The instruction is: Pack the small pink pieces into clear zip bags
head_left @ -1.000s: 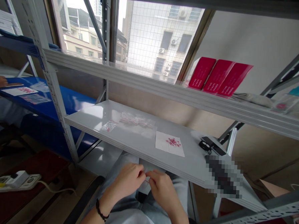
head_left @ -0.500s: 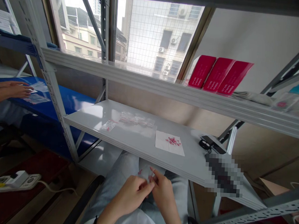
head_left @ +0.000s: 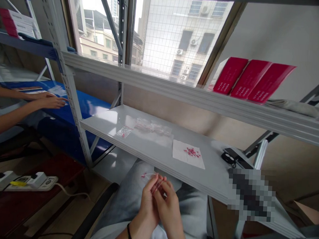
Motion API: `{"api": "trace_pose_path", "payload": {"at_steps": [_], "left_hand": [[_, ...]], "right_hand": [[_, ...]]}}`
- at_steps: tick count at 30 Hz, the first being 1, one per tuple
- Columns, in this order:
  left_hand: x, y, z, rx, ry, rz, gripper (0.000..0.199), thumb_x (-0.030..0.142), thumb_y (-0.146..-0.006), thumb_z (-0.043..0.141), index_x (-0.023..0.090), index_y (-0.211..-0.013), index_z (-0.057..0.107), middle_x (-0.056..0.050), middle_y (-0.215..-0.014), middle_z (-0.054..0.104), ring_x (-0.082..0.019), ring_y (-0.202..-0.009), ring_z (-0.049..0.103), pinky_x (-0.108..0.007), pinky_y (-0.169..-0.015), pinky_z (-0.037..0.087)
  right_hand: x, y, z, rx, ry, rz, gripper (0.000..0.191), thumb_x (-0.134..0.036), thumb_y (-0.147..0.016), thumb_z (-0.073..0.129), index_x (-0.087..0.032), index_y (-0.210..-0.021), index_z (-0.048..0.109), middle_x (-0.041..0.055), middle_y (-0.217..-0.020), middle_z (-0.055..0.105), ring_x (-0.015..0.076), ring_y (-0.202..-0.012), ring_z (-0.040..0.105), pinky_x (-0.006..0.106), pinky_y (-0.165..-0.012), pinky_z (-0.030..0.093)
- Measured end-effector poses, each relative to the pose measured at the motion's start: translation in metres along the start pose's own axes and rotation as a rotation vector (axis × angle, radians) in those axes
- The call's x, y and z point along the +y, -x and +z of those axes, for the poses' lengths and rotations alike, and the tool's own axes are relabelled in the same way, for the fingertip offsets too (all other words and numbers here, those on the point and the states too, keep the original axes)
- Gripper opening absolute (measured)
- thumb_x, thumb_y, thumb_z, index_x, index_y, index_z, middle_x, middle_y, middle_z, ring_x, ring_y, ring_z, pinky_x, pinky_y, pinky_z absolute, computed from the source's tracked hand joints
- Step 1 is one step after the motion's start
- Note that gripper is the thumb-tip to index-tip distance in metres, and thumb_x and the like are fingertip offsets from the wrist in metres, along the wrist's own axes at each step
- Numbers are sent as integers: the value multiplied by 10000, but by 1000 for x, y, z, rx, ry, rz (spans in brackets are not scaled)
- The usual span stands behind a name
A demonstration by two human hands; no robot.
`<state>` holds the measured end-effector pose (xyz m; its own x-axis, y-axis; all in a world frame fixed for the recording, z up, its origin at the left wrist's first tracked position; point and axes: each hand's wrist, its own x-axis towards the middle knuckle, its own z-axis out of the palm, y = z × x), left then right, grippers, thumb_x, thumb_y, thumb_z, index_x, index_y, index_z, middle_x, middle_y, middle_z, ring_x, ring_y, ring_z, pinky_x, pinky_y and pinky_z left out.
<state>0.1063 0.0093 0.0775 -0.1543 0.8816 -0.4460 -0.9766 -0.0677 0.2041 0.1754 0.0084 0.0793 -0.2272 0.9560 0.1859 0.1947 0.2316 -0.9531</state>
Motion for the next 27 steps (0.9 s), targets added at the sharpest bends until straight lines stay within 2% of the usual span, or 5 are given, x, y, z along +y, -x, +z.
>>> {"api": "trace_pose_path", "payload": {"at_steps": [8, 18, 20, 23, 27], "left_hand": [[9, 4, -16, -159, -638, 353, 292, 352, -732, 844, 187, -913, 685, -36, -809, 708, -221, -793, 689, -290, -699, 534], [7, -5, -20, -116, -952, 395, 364, 543, -861, 673, 199, -952, 751, -76, -846, 743, -244, -789, 697, -299, -679, 541], [13, -8, -11, -109, -903, 332, 416, 575, -875, 630, 192, -999, 733, -70, -858, 736, -204, -706, 685, -284, -626, 531], [38, -20, 18, -239, -795, 315, 413, 522, -860, 636, 168, -1062, 698, -56, -827, 722, -173, -705, 678, -268, -663, 533], [101, -61, 81, -354, -856, 408, 399, 392, -753, 716, 192, -1076, 594, -4, -729, 698, -172, -743, 693, -285, -747, 547]], "right_hand": [[29, 11, 28, 248, -1083, 568, 278, -415, -804, 662, -195, -948, 752, 90, -986, 786, 275, -963, 726, 421, -891, 581], [33, 8, 48, 413, -1359, 649, 138, -248, -819, 624, -175, -907, 700, 32, -845, 775, 148, -761, 730, 234, -717, 599], [38, 8, 49, 419, -1358, 636, 63, -241, -776, 660, -192, -815, 655, -7, -720, 720, 110, -589, 667, 189, -535, 555], [35, 0, 32, 313, -1316, 634, 268, -315, -727, 706, -228, -616, 479, -109, -468, 418, 48, -320, 297, 151, -270, 229], [9, -43, -38, 244, -952, 338, 505, -468, -813, 650, -269, -565, 258, -128, -480, 178, 72, -402, 101, 210, -318, 115]]}}
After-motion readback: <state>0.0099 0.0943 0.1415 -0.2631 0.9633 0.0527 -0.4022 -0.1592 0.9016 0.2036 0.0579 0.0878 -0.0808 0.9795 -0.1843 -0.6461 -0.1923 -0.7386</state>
